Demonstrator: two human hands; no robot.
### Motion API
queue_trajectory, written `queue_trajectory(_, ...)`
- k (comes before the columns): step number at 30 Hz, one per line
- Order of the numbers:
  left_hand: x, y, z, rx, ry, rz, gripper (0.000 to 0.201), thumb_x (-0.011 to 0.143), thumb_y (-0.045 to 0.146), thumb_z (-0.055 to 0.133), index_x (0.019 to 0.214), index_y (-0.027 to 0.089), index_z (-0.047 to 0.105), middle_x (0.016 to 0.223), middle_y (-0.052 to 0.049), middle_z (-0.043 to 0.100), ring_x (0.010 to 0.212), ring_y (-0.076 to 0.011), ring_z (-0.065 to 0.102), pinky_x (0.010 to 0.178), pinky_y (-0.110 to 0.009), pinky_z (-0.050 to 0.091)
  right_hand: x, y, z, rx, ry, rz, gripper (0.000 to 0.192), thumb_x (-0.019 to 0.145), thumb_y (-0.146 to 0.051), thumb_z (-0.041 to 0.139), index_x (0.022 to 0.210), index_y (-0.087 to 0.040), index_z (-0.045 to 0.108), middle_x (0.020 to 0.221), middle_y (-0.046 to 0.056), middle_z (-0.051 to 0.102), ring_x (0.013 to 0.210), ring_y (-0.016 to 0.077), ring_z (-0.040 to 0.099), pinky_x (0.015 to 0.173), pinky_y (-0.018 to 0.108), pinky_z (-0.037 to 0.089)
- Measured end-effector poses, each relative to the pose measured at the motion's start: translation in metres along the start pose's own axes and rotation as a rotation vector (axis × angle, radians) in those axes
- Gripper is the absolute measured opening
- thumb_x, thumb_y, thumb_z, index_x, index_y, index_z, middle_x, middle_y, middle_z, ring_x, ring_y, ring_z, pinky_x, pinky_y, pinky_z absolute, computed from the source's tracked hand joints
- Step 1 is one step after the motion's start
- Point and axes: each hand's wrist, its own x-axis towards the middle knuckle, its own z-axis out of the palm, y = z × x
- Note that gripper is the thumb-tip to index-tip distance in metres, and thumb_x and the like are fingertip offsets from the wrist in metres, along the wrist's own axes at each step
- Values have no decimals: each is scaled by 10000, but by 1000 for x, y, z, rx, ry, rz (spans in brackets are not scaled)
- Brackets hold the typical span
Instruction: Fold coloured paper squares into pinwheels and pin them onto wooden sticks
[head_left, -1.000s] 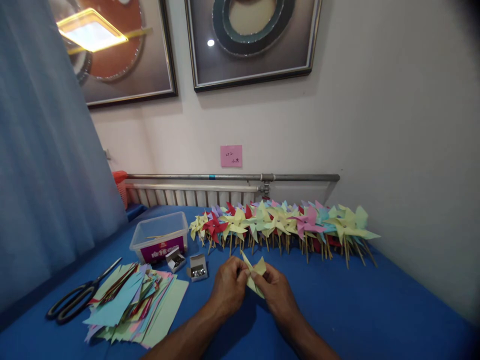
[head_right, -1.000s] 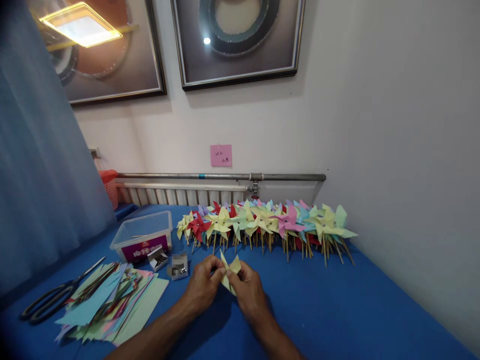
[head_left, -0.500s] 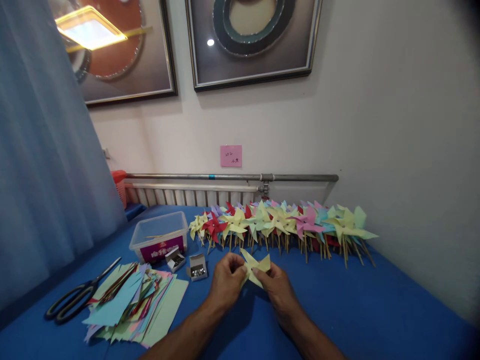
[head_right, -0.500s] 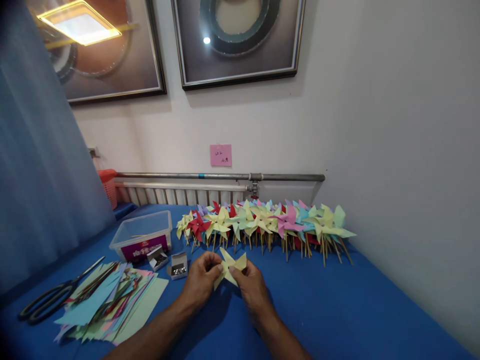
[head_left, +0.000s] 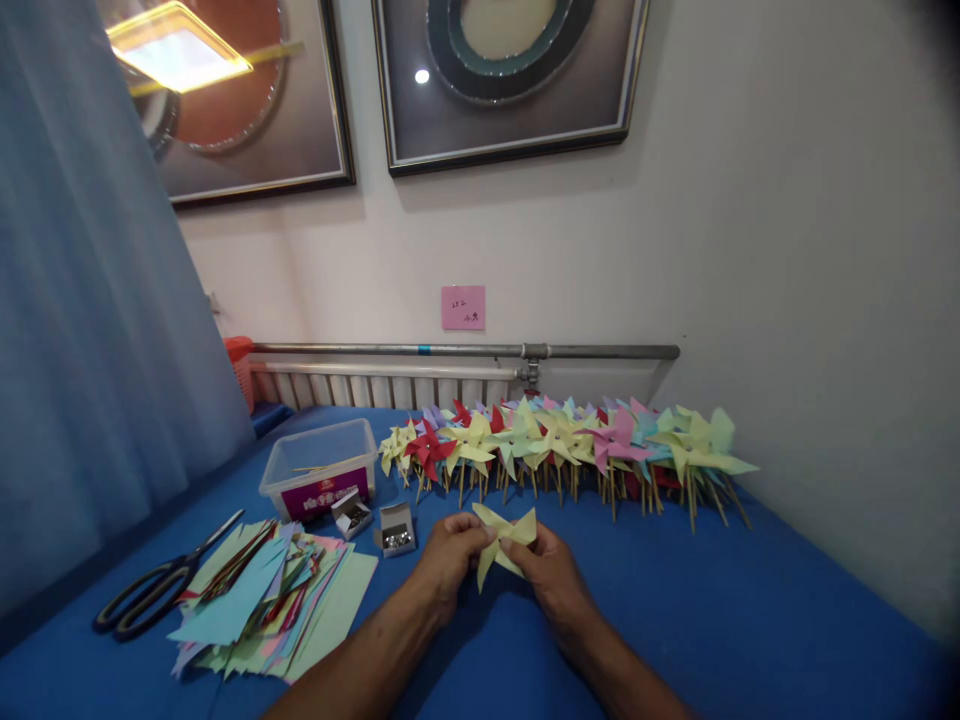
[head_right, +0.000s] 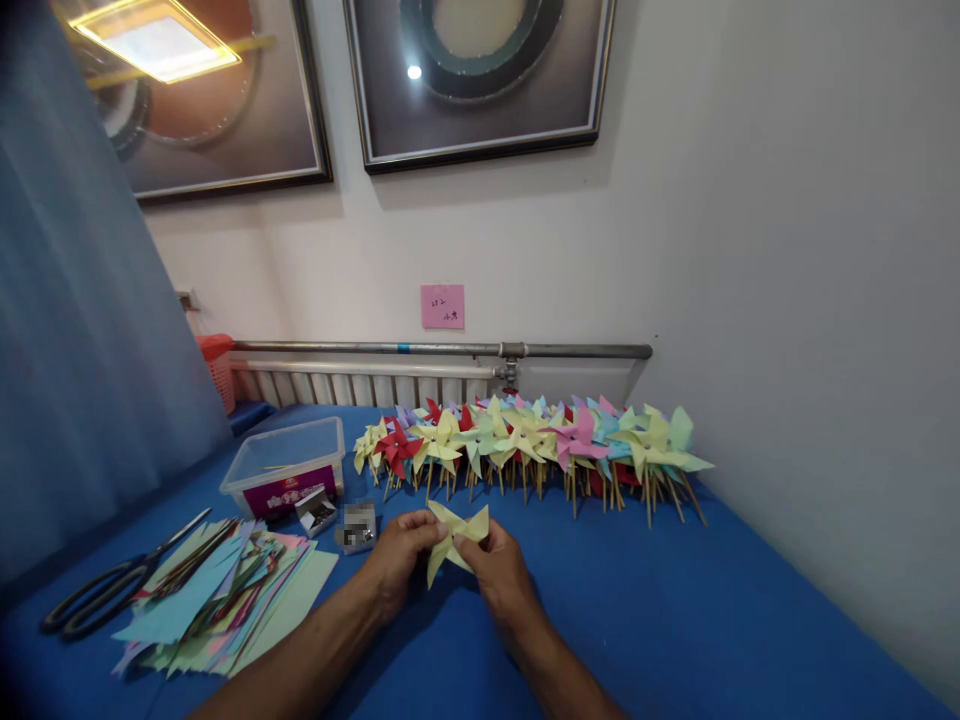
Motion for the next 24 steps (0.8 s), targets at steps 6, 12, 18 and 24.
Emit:
queue_trajectory(6,1,-2,0,48,-22,23,293,486,312,847,585,145,628,533,-9,604,481,-98,490,525,-238,361,-1,-4,1,-82,32,15,410,546,-471,875,755,-184,668,655,-5,674,612,169,577,603,276,445)
queue_trajectory(12,-1,1,0,56,-39,-4,261,480,281,825,641,108,714,580,-45,663,501,-118,543,541,-246,404,-4,-7,3,-104,26,26,415,532,-473,883,729,-181,663,621,-10,655,590,161,567,599,277,447)
queue_trajectory(18,-4,3,0,43,-81,-26,232,505,260,777,666,96,748,632,-73,708,529,-129,577,557,-249,420,-9,-16,7,-50,-54,37,460,539,-469,909,831,-174,711,743,33,747,688,205,657,665,303,498)
queue_trajectory(24,-6,3,1,52,-93,-9,248,517,252,798,710,99,766,669,-84,734,577,-155,619,604,-261,465,-7,-12,7,-37,-50,49,509,531,-470,918,890,-171,715,836,58,782,721,219,687,691,316,512)
